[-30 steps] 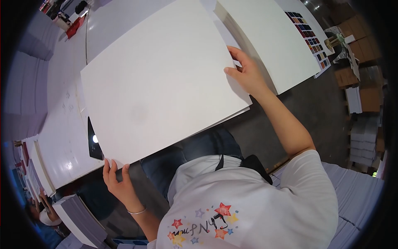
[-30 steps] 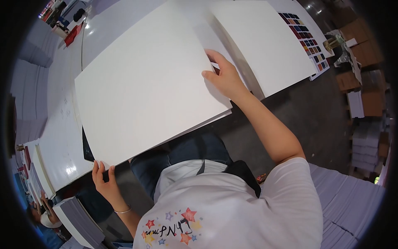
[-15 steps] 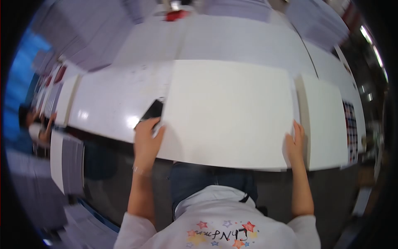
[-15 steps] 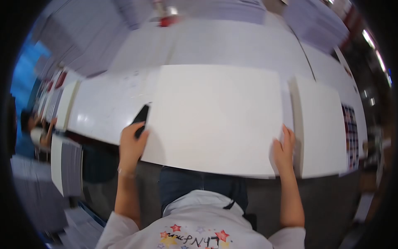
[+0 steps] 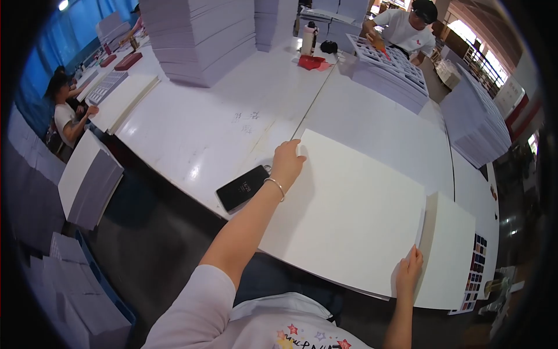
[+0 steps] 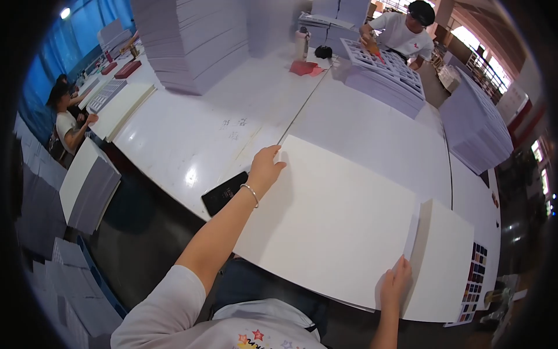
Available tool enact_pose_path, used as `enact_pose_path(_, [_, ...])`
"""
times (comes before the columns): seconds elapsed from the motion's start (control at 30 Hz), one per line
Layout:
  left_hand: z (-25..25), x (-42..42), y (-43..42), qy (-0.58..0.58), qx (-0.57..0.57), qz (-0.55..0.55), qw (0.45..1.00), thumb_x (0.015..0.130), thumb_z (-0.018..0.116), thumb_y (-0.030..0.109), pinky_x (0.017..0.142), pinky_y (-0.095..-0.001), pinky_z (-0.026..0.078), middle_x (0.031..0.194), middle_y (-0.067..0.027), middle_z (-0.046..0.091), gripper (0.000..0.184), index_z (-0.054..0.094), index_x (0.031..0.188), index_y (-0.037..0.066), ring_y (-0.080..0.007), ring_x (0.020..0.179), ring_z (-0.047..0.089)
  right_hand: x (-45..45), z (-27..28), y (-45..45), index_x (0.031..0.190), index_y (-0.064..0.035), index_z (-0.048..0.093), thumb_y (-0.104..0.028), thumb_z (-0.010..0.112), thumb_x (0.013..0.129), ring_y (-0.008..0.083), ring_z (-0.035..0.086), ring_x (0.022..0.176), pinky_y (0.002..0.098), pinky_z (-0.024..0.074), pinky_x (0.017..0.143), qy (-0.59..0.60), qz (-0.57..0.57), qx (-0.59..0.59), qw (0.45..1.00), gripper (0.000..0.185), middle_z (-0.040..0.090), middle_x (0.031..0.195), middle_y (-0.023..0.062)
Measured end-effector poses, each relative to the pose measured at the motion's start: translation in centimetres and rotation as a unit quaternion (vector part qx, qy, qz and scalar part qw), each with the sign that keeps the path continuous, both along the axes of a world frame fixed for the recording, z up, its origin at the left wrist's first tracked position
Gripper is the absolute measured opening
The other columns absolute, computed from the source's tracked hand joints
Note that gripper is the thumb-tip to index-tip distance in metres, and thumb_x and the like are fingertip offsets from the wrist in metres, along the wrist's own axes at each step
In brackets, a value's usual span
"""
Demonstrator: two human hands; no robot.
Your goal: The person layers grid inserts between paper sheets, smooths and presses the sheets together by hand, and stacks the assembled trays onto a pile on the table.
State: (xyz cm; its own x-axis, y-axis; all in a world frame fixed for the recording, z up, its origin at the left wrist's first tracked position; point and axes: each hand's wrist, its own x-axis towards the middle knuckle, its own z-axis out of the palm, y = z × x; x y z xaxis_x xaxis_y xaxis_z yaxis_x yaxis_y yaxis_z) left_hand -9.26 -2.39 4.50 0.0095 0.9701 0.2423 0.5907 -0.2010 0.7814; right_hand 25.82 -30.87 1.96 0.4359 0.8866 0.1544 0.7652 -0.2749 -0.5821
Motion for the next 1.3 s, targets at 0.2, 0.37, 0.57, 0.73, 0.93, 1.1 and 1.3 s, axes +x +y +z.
enact_pose_path(0.2, [-1.8,-0.7,1.2,-0.017,0.021,-0.005,1.0,0.069,0.067,0.005,0.092,-0.0379,0.041,0.111,-0.0184,0.056,0.045,0.055,0.112,0.0,-0.0326,0.103,0.053,-0.6,3.4,0.6,0.121,0.0032,0.047,-0.007,0.051,0.078,0.0373,0.043,0.11,0.0437,0.0336,0.096,-0.17,0.047,-0.042,0.983,0.045,0.048,0.115,0.021])
enact_pose_path(0.37, [-0.4,-0.4,2.4,-0.031,-0.013,0.005,0.999,0.074,0.067,0.008,0.083,-0.0355,0.046,0.106,-0.0172,0.056,0.042,0.054,0.113,-0.001,-0.0275,0.096,0.056,4.1,3.1,7.4,0.111,0.0004,0.057,-0.009,0.056,0.08,0.0351,0.048,0.107,0.0382,0.0384,0.093,-0.016,-0.041,0.099,0.994,0.032,0.053,0.11,0.0205])
enact_pose_path(0.57, [-1.0,0.1,4.6,-0.104,-0.048,-0.01,0.993,0.072,0.065,-0.003,0.081,-0.0269,0.047,0.104,-0.0109,0.053,0.058,0.045,0.126,0.002,-0.0171,0.089,0.052,4.5,1.5,16.5,0.105,-0.0002,0.06,-0.02,0.058,0.081,0.0352,0.052,0.096,0.042,0.043,0.085,-0.014,-0.127,0.072,0.989,0.031,0.054,0.103,0.0195])
enact_pose_path(0.73, [-0.6,0.8,3.7,-0.131,-0.053,0.036,0.989,0.074,0.058,-0.01,0.079,-0.0288,0.047,0.102,-0.0126,0.056,0.061,0.04,0.131,0.004,-0.0186,0.091,0.055,1.8,2.6,16.5,0.106,-0.0018,0.058,-0.022,0.055,0.083,0.0319,0.047,0.105,0.0447,0.0419,0.084,0.039,-0.191,-0.02,0.981,0.031,0.051,0.109,0.0164])
enact_pose_path(0.93, [-1.7,0.5,4.2,-0.109,-0.041,0.023,0.993,0.076,0.059,-0.007,0.083,-0.032,0.046,0.104,-0.0139,0.055,0.049,0.049,0.123,0.003,-0.0227,0.094,0.055,0.1,1.7,16.8,0.113,0.0044,0.051,-0.025,0.052,0.085,0.0282,0.044,0.106,0.0429,0.0365,0.088,-0.157,-0.174,-0.077,0.969,0.041,0.049,0.113,0.0138])
enact_pose_path(1.1, [-0.6,3.3,2.7,0.248,0.096,0.03,0.964,0.082,0.06,0.035,0.1,-0.0445,0.031,0.123,-0.0254,0.046,0.051,0.052,0.121,0.004,-0.0377,0.115,0.043,-0.1,2.1,16.8,0.116,0.0058,0.048,-0.026,0.05,0.085,0.0294,0.043,0.108,0.0435,0.0363,0.089,-0.199,-0.172,-0.096,0.96,0.044,0.049,0.114,0.0148])
enact_pose_path(1.3, [-0.6,5.0,1.5,0.321,0.041,0.025,0.946,0.084,0.044,0.056,0.105,-0.0469,0.023,0.134,-0.0287,0.034,0.072,0.039,0.133,0.004,-0.0386,0.124,0.035,1.3,1.0,17.3,0.134,-0.0061,0.034,-0.028,0.046,0.087,0.0331,0.03,0.126,0.0519,0.0283,0.099,-0.208,-0.094,-0.072,0.971,0.053,0.036,0.135,0.0184])
